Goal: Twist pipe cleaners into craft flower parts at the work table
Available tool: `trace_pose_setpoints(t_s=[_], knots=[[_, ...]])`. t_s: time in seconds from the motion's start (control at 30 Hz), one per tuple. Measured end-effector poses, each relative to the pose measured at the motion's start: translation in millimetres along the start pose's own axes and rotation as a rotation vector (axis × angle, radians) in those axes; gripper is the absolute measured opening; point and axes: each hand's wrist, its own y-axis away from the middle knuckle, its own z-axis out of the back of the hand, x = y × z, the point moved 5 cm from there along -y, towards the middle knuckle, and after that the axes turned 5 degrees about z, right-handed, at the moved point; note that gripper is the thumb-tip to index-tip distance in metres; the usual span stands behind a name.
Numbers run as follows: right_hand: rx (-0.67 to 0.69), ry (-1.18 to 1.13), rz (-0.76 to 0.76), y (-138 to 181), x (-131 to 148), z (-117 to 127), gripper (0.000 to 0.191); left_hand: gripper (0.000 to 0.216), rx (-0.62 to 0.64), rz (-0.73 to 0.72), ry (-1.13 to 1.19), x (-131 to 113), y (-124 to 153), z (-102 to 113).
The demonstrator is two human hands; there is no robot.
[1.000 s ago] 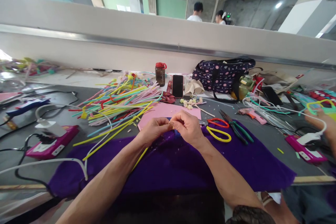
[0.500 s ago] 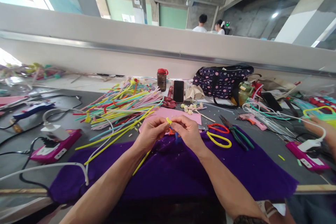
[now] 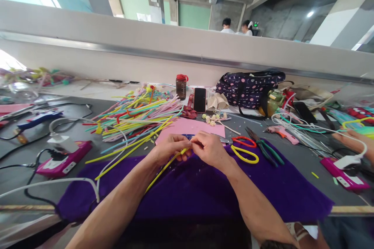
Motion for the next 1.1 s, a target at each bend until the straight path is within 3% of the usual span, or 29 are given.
trace_pose_setpoints(t_s=[0.23, 0.47, 0.57, 0.87, 1.1], knots=[[-0.018, -0.119, -0.128, -1, -6, 3, 0.010, 0.035, 0.033, -0.031, -0.078, -5, 4, 1], [-0.022, -0.639, -0.369, 4, -23, -9, 0.014, 0.029, 0.124, -0.027, 0.161, -1, 3, -1], [-0.070, -0.743, -0.415, 4, -29, -12, 0.019, 0.026, 0.135, -0.039, 0.227, 2, 1, -2], [-0.091, -0.755, -0.390, 2, -29, -12, 0.021, 0.028, 0.039, -0.048, 0.193, 4, -2, 0], [-0.123, -0.800, -0.422, 3, -33, -18, 0.016, 0.026, 0.035, -0.067, 0.200, 3, -2, -4]])
